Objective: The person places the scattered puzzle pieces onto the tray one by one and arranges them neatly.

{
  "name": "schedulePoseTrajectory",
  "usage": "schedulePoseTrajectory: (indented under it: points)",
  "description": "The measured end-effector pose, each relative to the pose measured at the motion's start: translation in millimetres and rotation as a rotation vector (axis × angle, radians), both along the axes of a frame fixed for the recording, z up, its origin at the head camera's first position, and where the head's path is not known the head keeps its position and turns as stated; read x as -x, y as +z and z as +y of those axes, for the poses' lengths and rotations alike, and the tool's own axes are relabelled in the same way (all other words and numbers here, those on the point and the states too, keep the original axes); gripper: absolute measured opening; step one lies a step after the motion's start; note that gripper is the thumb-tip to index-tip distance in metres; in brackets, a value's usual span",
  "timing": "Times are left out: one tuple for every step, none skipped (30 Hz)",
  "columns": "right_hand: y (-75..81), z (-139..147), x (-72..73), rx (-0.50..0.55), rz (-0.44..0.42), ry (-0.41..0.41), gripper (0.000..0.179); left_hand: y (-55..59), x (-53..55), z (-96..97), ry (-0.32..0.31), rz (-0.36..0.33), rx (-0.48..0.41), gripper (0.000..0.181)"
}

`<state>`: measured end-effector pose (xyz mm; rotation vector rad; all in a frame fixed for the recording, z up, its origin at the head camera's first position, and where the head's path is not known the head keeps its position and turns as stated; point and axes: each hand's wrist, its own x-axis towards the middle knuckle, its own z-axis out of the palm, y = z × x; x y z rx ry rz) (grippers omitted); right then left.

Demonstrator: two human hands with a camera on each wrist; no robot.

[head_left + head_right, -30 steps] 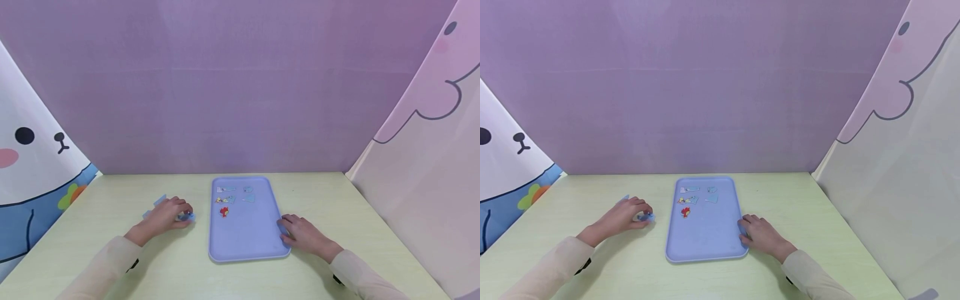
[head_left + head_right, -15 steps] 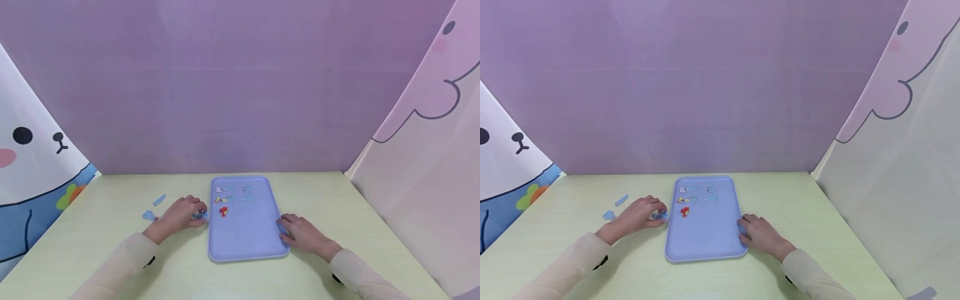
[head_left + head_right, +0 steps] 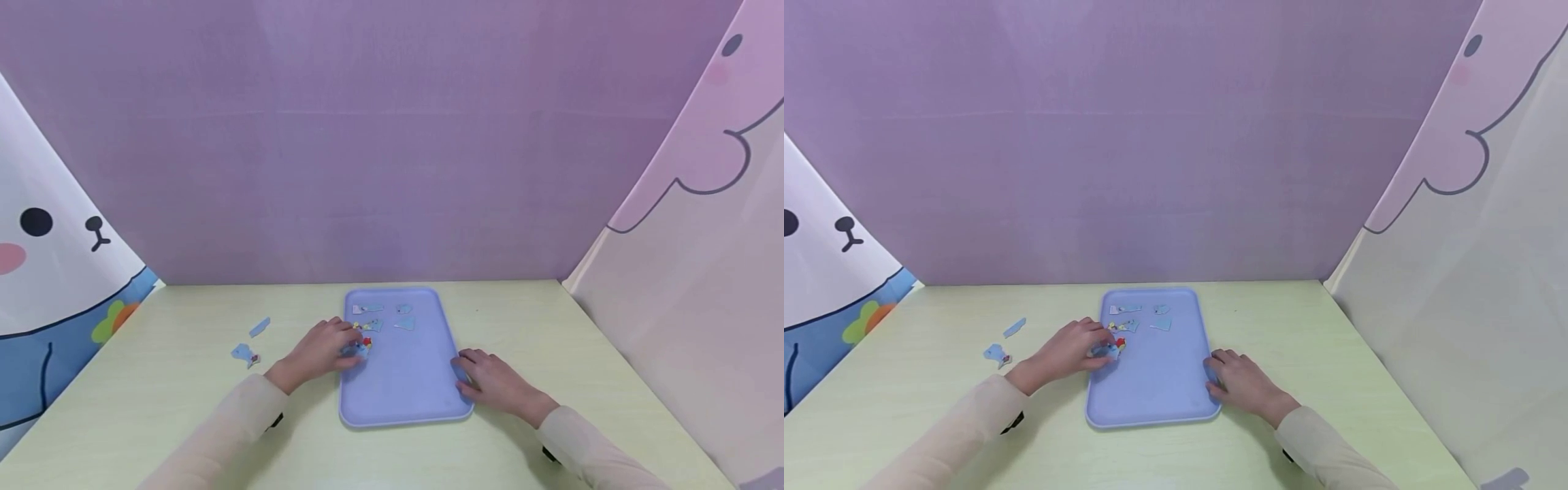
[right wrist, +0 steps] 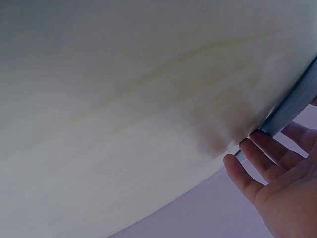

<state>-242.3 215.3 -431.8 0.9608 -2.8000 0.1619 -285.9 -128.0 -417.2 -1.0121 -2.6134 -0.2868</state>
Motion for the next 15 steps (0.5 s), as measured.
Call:
schedulePoseTrajectory:
  points:
    - [0.0, 0, 0.0, 0.001, -0.003, -0.002, 0.041, 0.2, 0.7, 2.7, -0.002, 0.004, -0.003, 0.026]
    - [0.1, 0, 0.0, -0.001, -0.003, -0.003, 0.041, 0.9, 1.0, 5.4, -0.005, 0.006, -0.005, 0.026]
    - [0.2, 0, 0.0, -0.002, -0.003, -0.003, 0.041, 1.3, 1.5, 8.0, -0.008, 0.005, -0.007, 0.025]
    - [0.5, 0, -0.2, -0.001, -0.004, -0.004, 0.041, 1.6, 2.2, 10.7, -0.011, 0.004, -0.007, 0.025]
    - [0.6, 0, -0.3, -0.002, -0.003, -0.004, 0.041, 1.6, 3.0, 13.3, -0.011, 0.004, -0.006, 0.025]
    - [0.7, 0, -0.3, -0.001, -0.004, -0.004, 0.041, 1.6, 3.7, 15.9, -0.012, 0.006, -0.003, 0.025]
    - [0.8, 0, -0.3, 0.001, -0.003, -0.003, 0.041, 1.3, 4.8, 18.6, -0.012, 0.012, 0.003, 0.025]
    - [1.0, 0, -0.4, 0.002, -0.002, -0.002, 0.041, 1.1, 5.8, 21.2, -0.013, 0.017, 0.010, 0.025]
    - [1.2, 0, -0.5, 0.005, 0.003, 0.003, 0.041, 1.0, 6.6, 23.6, -0.014, 0.021, 0.015, 0.025]
    - [1.6, 0, -0.7, 0.007, 0.006, 0.006, 0.040, 0.6, 7.7, 26.1, -0.014, 0.029, 0.023, 0.025]
    - [1.7, 0, -0.8, 0.008, 0.008, 0.009, 0.040, 0.5, 8.6, 28.7, -0.014, 0.031, 0.027, 0.025]
    - [1.9, 0, -0.8, 0.011, 0.011, 0.013, 0.040, 0.4, 9.3, 31.1, -0.017, 0.033, 0.030, 0.025]
    - [2.4, -1, -1.2, 0.010, 0.013, 0.016, 0.039, 0.5, 9.8, 33.5, -0.016, 0.033, 0.037, 0.026]
    - [2.8, -1, -1.5, 0.010, 0.015, 0.018, 0.039, 0.7, 10.3, 35.9, -0.016, 0.031, 0.043, 0.026]
    - [3.0, -1, -1.5, 0.009, 0.019, 0.021, 0.039, 0.9, 10.9, 38.3, -0.014, 0.027, 0.046, 0.026]
